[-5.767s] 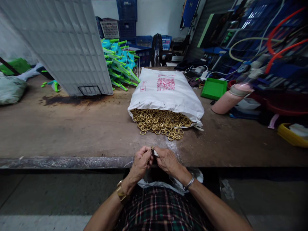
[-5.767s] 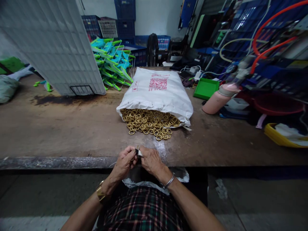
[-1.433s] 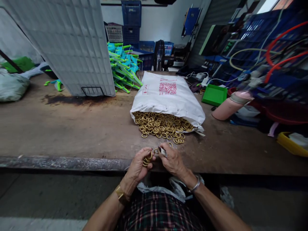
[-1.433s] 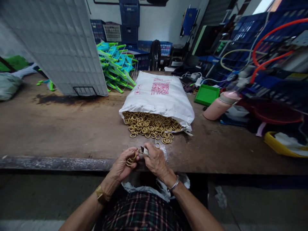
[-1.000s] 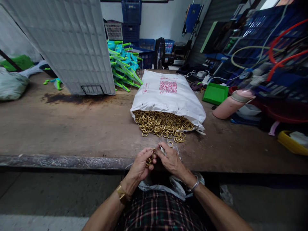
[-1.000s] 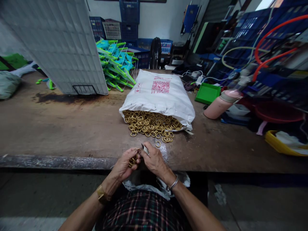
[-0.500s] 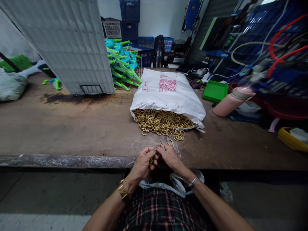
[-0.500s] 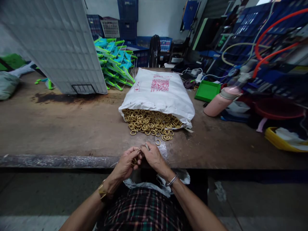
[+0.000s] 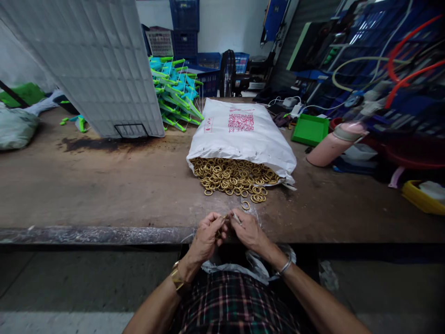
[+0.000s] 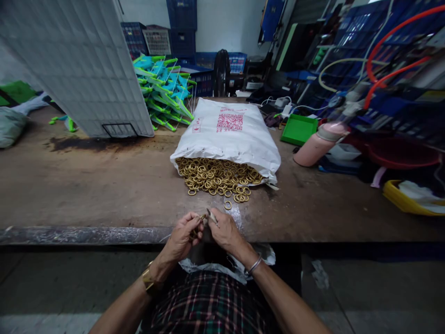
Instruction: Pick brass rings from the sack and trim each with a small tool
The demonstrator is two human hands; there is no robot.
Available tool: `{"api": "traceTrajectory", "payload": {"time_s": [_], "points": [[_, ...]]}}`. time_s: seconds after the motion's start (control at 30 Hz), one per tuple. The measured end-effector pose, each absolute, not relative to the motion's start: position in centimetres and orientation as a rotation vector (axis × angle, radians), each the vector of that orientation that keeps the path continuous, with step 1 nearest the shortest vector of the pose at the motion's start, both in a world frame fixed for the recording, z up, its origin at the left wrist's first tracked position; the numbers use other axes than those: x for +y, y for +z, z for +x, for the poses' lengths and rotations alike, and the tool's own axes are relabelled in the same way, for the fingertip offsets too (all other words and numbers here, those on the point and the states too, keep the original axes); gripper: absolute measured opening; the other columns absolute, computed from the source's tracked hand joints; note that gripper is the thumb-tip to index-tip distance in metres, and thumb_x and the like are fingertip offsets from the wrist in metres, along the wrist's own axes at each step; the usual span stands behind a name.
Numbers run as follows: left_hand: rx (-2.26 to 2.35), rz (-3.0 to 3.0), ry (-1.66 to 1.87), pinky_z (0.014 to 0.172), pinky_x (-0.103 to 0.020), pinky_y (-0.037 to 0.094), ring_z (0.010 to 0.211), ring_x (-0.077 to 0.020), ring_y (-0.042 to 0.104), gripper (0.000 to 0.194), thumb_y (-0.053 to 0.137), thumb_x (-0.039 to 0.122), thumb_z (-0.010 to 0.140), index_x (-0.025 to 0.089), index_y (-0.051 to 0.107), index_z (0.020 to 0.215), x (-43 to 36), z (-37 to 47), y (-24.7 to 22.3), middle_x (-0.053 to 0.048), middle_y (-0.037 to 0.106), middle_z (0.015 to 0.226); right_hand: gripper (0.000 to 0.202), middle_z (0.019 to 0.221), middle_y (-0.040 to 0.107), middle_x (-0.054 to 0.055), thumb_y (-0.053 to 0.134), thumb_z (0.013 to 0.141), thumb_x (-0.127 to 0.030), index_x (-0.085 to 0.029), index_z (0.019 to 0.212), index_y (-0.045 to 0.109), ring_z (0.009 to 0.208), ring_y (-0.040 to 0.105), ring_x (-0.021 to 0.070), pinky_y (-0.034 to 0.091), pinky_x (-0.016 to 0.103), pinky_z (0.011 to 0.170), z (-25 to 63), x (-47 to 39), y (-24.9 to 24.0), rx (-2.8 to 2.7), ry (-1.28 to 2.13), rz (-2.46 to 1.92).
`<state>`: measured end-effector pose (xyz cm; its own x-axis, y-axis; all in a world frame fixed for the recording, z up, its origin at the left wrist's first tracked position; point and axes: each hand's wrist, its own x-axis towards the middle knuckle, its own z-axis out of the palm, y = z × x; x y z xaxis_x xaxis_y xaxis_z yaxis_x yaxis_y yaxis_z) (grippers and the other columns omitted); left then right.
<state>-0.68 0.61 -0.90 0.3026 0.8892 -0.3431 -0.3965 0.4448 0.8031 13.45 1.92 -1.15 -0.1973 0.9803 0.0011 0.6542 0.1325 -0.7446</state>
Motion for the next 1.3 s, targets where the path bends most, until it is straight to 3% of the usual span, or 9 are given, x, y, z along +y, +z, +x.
{"api": "traceTrajectory", "payload": {"time_s": [0.37,0.53,0.77,0.9,1.03,1.17,1.3], "points": [[1.033,0.947,0.953,0.038,-0.014,0.028,0.043,-0.0046,0.042,0.03,0.058,0.044,0.072,0.016,0.05,0.069,0.4,-0.8,-0.7,0.003,0.05,0.054,0.021,0.065,0.057,0.001,0.036,0.073,-0.012,-0.018,0.087,0.051,0.056,0.047,0.0127,0.025,0.024,0.054,13.9,1.5,-1.5,-2.394,0.569,-1.615],[0.849,0.941,0.683,0.038,-0.015,0.028,0.041,-0.0047,0.043,0.026,0.056,0.041,0.075,0.016,0.051,0.07,-2.0,-0.9,1.0,0.002,0.054,0.054,0.019,0.065,0.058,0.004,0.038,0.075,-0.013,-0.016,0.087,0.053,0.056,0.049,0.0133,0.022,0.025,0.052,15.2,2.4,-1.4,-2.293,0.391,-1.881],[0.817,0.489,0.326,0.032,-0.013,0.023,0.039,-0.0059,0.048,0.018,0.065,0.028,0.066,0.013,0.056,0.069,-3.6,-0.9,-4.3,-0.001,0.059,0.055,0.017,0.078,0.063,0.005,0.042,0.083,-0.027,-0.018,0.096,0.05,0.064,0.055,0.0155,0.024,0.025,0.055,17.0,3.6,-1.3,-1.882,0.193,-2.174],[0.95,0.099,0.386,0.038,-0.016,0.037,0.046,-0.0106,0.057,0.015,0.063,0.022,0.07,0.011,0.054,0.071,-3.2,-0.3,-7.3,-0.004,0.06,0.058,0.023,0.085,0.062,0.007,0.043,0.083,-0.036,-0.019,0.099,0.048,0.071,0.057,0.0176,0.025,0.025,0.056,17.0,4.2,-1.4,-1.857,0.165,-2.234],[1.029,-0.075,0.565,0.052,-0.025,0.048,0.057,-0.0174,0.063,0.009,0.056,0.01,0.073,0.01,0.05,0.079,-3.1,0.7,-9.0,-0.007,0.061,0.063,0.018,0.089,0.061,0.006,0.041,0.084,-0.031,-0.02,0.094,0.049,0.074,0.057,0.0175,0.027,0.025,0.057,16.5,4.5,-1.1,-1.877,0.2,-2.306],[1.004,-0.038,0.617,0.059,-0.03,0.049,0.06,-0.0195,0.064,0.019,0.06,0.011,0.071,0.008,0.05,0.087,-3.2,1.2,-10.1,-0.012,0.062,0.075,0.015,0.094,0.058,0.007,0.041,0.083,-0.025,-0.019,0.094,0.05,0.079,0.056,0.0177,0.029,0.025,0.059,16.4,4.5,-1.1,-1.916,0.185,-2.281],[1.057,0.05,0.588,0.064,-0.032,0.048,0.065,-0.0195,0.063,0.022,0.065,0.013,0.066,0.01,0.052,0.082,-3.5,1.0,-9.5,-0.009,0.06,0.076,0.016,0.088,0.06,0.006,0.04,0.082,-0.021,-0.018,0.094,0.05,0.073,0.055,0.0165,0.027,0.025,0.057,16.9,4.0,-1.8,-1.917,0.159,-2.18]]}}
